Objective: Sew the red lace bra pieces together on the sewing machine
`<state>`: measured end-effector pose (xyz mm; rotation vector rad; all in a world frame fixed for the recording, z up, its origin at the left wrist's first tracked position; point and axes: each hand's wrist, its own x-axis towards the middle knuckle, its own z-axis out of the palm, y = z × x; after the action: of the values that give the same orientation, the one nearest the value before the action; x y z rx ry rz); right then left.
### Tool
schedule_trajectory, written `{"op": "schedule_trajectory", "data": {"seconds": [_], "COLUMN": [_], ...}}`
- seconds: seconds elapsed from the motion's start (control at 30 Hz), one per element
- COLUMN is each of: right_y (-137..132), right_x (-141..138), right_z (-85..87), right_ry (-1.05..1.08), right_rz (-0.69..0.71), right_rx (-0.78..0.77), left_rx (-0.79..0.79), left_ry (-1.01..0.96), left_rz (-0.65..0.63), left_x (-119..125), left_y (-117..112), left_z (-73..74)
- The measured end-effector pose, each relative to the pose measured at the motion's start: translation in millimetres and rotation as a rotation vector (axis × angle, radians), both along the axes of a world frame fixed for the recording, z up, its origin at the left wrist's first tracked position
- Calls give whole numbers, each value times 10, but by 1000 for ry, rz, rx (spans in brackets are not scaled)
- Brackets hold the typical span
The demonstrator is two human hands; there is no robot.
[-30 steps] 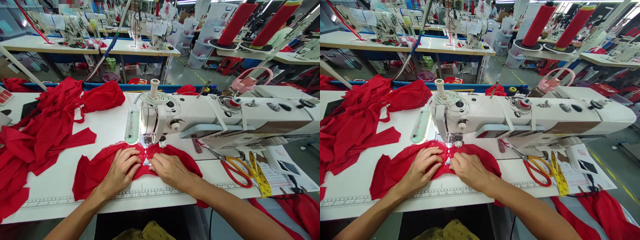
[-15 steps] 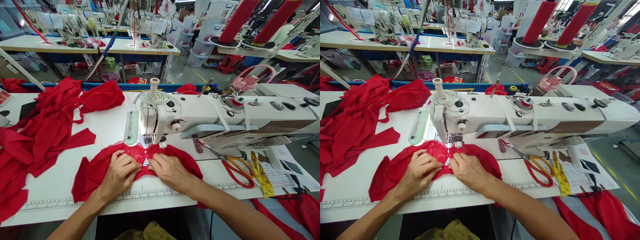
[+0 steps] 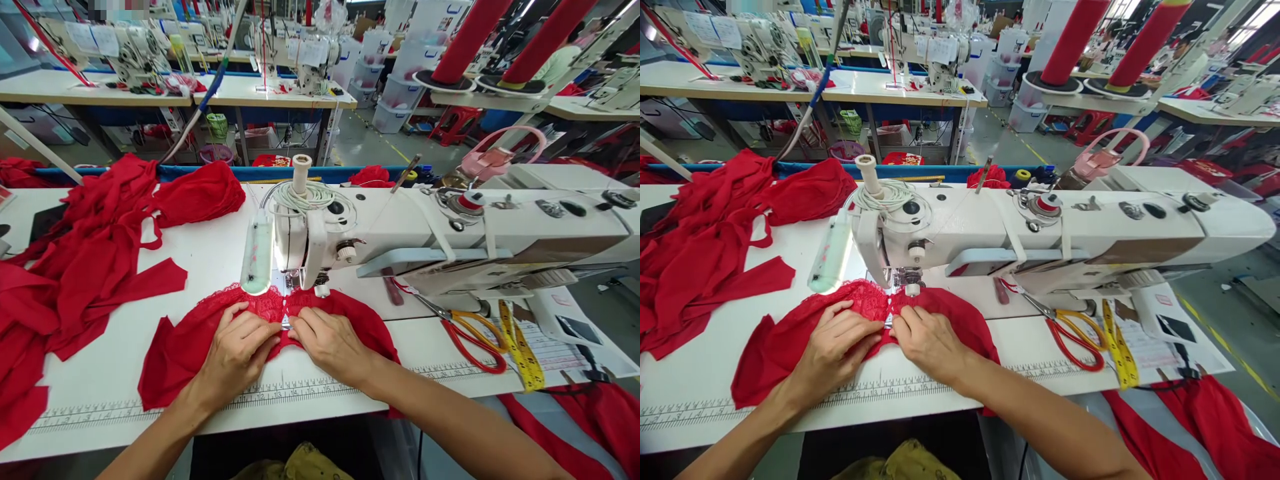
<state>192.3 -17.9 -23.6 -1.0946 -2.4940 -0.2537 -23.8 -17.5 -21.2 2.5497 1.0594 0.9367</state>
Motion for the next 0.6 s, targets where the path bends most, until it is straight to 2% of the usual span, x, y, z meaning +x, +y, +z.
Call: {"op": "schedule_trajectory", "data": {"seconds": [0.27,0.6], "right_y": [-16,-30], "right_x": [-43,-88], "right_z": [-57,-84], "right_ry": [2,-54], "right_rz": [-36,-83], "right_rx": [38,23], "left_rx": [60,184], "left_ry": [43,138], "left_rz": [34,24], "left_x": [-19,-8], "left_y": [-16,-49], "left_z": [-63,-34]}}
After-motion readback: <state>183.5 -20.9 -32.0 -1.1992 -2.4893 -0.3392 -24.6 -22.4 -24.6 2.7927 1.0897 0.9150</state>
